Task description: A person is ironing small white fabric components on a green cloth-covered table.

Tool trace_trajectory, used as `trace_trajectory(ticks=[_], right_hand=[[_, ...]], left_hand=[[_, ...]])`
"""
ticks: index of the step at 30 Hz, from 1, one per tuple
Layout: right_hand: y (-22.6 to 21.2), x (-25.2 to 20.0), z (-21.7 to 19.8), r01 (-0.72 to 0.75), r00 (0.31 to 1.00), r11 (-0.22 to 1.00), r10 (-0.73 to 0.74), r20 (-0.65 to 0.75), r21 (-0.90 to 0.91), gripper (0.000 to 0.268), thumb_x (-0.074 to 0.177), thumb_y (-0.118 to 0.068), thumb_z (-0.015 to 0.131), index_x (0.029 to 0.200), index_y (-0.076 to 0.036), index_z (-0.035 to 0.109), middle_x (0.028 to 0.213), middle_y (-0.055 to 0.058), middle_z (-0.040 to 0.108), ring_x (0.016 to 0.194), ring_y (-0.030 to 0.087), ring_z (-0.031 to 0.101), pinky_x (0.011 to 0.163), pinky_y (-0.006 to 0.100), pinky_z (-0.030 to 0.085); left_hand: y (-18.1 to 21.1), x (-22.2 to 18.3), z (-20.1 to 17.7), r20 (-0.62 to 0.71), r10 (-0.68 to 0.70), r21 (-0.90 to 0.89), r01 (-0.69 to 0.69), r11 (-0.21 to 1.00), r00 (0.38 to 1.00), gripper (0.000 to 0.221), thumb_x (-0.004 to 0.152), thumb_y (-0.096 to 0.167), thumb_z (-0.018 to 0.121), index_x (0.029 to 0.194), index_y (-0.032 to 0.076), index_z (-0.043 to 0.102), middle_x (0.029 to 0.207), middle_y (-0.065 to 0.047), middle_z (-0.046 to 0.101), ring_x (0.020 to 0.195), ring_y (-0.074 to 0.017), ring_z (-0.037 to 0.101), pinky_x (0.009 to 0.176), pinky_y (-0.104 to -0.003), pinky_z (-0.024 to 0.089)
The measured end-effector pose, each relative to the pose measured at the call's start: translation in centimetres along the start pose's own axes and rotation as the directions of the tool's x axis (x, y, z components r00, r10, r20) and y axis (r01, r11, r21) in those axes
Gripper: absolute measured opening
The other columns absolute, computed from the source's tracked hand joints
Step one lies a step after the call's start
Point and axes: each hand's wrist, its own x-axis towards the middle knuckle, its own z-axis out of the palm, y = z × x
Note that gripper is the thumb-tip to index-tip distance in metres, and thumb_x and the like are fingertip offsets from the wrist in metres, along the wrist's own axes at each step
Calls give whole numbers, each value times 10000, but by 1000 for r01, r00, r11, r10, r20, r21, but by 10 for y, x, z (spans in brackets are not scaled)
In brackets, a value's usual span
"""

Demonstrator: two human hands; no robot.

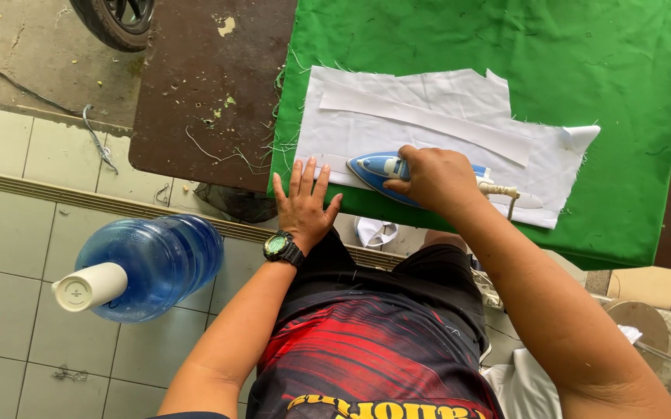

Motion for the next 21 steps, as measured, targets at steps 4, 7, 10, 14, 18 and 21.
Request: trace_trajectory(ticks=[4, 7, 10, 14, 18, 21], right_hand=[[-12, 9, 0, 16, 1000, 1000, -16, -10, 15, 551, 850, -510, 779, 1225, -112, 718, 938, 156, 785, 907, 326, 779, 751, 434, 619], [-23, 13, -5, 25, 1000, 999, -26, 8, 31, 546, 866, -481, 772, 1242, -91, 709, 957, 178, 782, 920, 355, 773, 773, 464, 617], [-30, 18, -6, 32, 999, 999, -33, 9, 29, 540, 866, -484, 773, 1231, -91, 712, 950, 182, 780, 914, 357, 772, 771, 469, 617], [-40, 24, -5, 39, 999, 998, -39, 9, 40, 545, 860, -485, 775, 1229, -89, 707, 948, 186, 778, 911, 363, 772, 768, 484, 618], [-52, 27, -8, 67, 998, 997, -67, -9, 41, 532, 864, -460, 777, 1209, -61, 705, 920, 203, 771, 882, 384, 771, 752, 504, 619], [-56, 36, 1, 80, 997, 995, -79, -11, 54, 529, 864, -459, 775, 1201, -58, 703, 910, 203, 767, 872, 383, 770, 742, 501, 621]], left_hand=[[-5, -4, 2, -9, -19, 14, 19, 1000, 1000, 612, 1003, 568, 529, 1476, 180, 546, 1549, -139, 491, 1481, -338, 380, 1143, -699, 195], [-11, -8, 3, -23, -47, 25, 47, 999, 999, 680, 985, 596, 532, 1491, 142, 517, 1566, -149, 471, 1487, -341, 378, 1170, -686, 187], [-16, -11, 1, -22, -70, 22, 70, 997, 997, 695, 987, 599, 536, 1493, 123, 510, 1579, -154, 454, 1491, -351, 366, 1173, -692, 177], [-18, -13, -1, -3, -76, 10, 76, 997, 997, 704, 994, 602, 524, 1510, 125, 489, 1584, -142, 447, 1500, -343, 351, 1181, -690, 163], [-19, -14, 1, -1, -109, -21, 109, 994, 994, 741, 985, 612, 526, 1515, 97, 468, 1599, -152, 423, 1512, -341, 335, 1205, -663, 145], [-19, -15, 1, 13, -109, -27, 109, 994, 994, 754, 986, 610, 535, 1527, 91, 447, 1610, -157, 404, 1519, -347, 318, 1211, -660, 131]])
